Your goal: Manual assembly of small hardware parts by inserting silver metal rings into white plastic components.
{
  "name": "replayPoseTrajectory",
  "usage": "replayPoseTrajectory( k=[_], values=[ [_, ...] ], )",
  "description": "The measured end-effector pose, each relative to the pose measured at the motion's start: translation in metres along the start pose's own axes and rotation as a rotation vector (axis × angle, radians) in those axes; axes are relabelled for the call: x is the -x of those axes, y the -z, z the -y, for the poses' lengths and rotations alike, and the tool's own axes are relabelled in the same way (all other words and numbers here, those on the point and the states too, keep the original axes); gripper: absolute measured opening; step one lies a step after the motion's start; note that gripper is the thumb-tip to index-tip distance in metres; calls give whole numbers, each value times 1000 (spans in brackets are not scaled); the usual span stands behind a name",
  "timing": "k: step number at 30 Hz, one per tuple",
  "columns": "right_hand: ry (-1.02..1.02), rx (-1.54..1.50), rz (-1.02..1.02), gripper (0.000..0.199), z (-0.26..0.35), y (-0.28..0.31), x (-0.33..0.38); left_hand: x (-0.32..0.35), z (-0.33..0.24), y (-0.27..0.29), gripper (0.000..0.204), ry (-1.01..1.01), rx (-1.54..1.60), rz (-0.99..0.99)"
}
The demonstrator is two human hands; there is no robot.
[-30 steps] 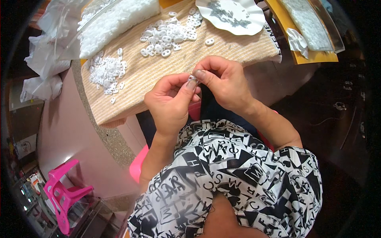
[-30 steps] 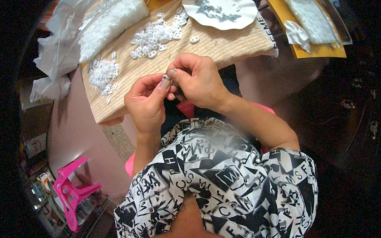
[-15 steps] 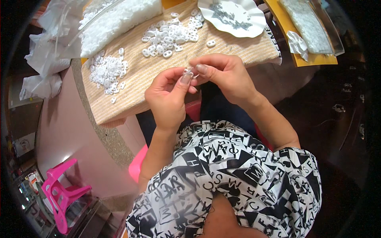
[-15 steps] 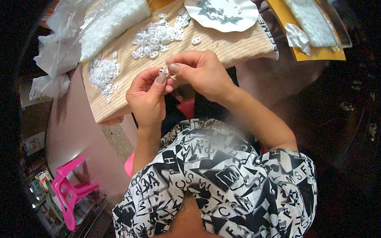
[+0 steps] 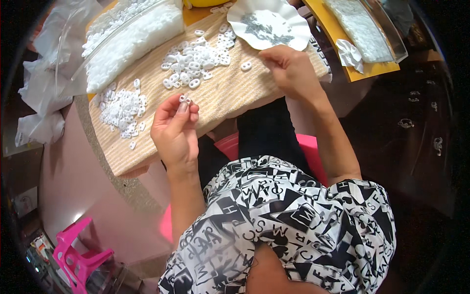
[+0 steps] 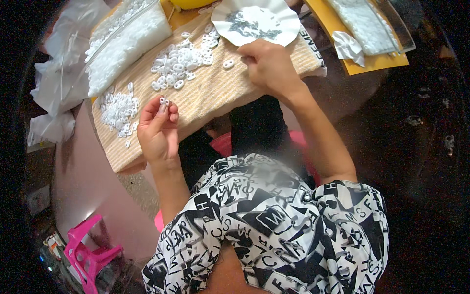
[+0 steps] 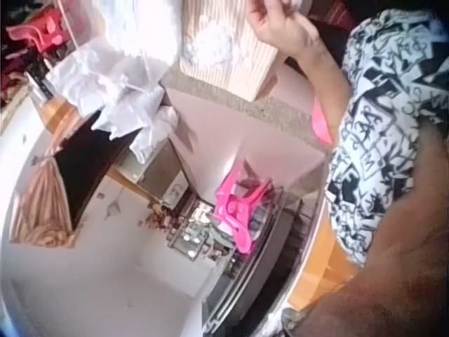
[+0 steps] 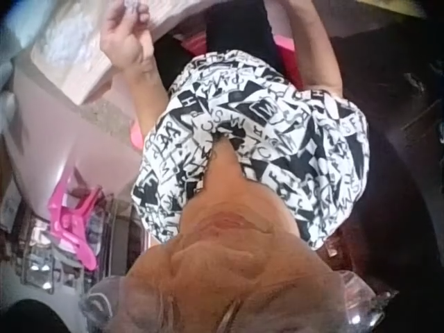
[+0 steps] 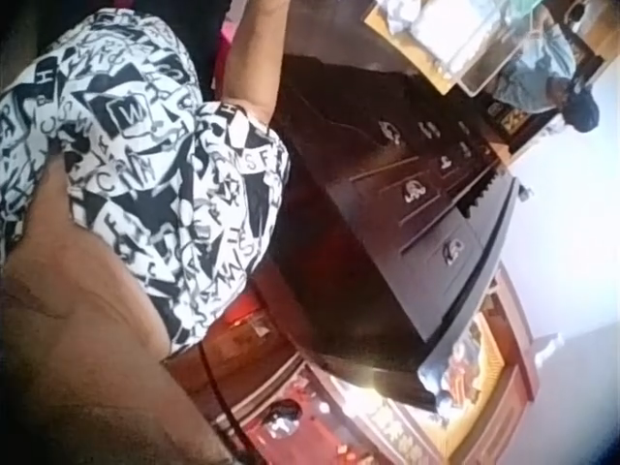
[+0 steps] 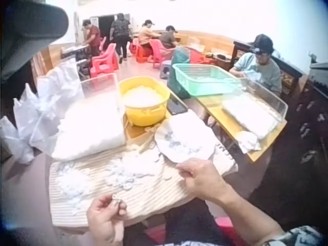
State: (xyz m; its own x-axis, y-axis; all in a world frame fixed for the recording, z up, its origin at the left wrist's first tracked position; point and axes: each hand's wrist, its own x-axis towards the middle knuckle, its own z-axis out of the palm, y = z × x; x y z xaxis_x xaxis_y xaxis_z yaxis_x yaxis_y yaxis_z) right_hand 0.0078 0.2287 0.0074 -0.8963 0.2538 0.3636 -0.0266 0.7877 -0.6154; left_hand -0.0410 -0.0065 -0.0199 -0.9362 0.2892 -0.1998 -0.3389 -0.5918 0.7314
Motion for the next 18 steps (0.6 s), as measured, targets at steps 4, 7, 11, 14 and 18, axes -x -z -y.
replayPoseTrajectory(
  k=[4,7,11,14,18],
  values=[
    [70,164,153,16,8,-3,-6,-1,0,2,18,-3,19,17],
    [84,297,217,20,13,-9,-11,-2,-1,4,18,4,15,13],
    [129,336,269,22,13,-20,-13,-1,-3,3,18,-7,22,8],
    [246,257,68,9,21,-27,-15,-2,-5,3,19,-13,21,1],
    [316,200,231,14,39,-40,-23,-3,-8,4,19,-34,47,-8]
  ],
)
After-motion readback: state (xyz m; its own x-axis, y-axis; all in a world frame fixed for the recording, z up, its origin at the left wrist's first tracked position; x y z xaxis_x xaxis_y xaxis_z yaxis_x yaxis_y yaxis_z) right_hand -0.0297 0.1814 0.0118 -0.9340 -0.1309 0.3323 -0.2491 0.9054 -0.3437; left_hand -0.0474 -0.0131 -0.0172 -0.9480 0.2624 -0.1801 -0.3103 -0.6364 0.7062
